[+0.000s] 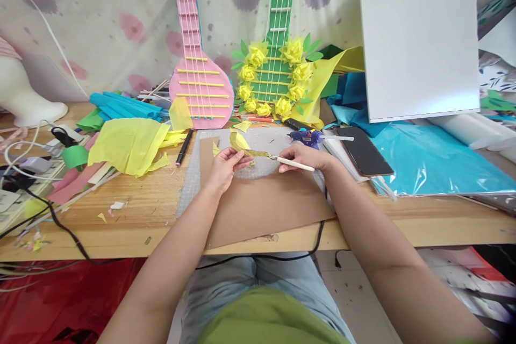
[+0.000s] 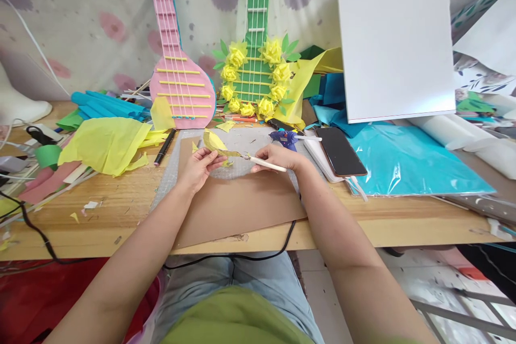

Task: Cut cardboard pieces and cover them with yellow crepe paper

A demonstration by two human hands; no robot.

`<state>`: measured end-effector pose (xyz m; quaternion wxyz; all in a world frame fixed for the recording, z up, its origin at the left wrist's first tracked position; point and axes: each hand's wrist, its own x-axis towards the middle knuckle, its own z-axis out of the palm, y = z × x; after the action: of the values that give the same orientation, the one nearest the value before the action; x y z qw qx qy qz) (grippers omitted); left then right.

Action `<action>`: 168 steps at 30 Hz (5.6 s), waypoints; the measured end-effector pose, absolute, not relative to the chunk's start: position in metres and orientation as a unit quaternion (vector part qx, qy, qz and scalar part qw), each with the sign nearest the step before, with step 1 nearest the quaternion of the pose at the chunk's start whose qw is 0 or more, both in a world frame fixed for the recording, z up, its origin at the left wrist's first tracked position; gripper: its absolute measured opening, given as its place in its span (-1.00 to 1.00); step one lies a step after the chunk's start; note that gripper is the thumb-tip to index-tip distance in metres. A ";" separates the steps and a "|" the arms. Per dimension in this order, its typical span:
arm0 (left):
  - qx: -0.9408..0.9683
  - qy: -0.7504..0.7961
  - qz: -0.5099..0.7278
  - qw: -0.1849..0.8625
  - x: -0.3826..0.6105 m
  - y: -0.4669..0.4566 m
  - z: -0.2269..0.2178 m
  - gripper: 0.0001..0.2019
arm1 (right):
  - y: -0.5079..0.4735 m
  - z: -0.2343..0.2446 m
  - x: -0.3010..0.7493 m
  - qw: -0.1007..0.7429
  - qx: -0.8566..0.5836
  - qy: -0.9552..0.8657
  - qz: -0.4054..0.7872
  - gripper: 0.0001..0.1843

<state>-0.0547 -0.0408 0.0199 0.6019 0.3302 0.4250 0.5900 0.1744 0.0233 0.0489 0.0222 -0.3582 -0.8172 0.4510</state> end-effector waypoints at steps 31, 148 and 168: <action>0.353 0.434 0.572 0.600 -0.058 -0.039 0.017 -0.72 | 0.024 0.050 0.180 0.015 -0.323 -0.817 0.477 -0.55; 0.298 0.370 0.582 0.660 -0.073 -0.039 0.031 -0.90 | 0.018 0.050 0.181 0.077 -0.350 -0.803 0.476 -0.56; 0.490 0.508 0.480 0.521 -0.073 -0.036 0.022 -0.72 | 0.007 0.034 0.113 0.338 -0.420 -0.653 0.533 -0.54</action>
<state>-0.0733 -0.0356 0.0224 0.5208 0.4901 0.5079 0.4802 0.1125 0.0066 0.0343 0.3377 -0.4195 -0.6527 0.5328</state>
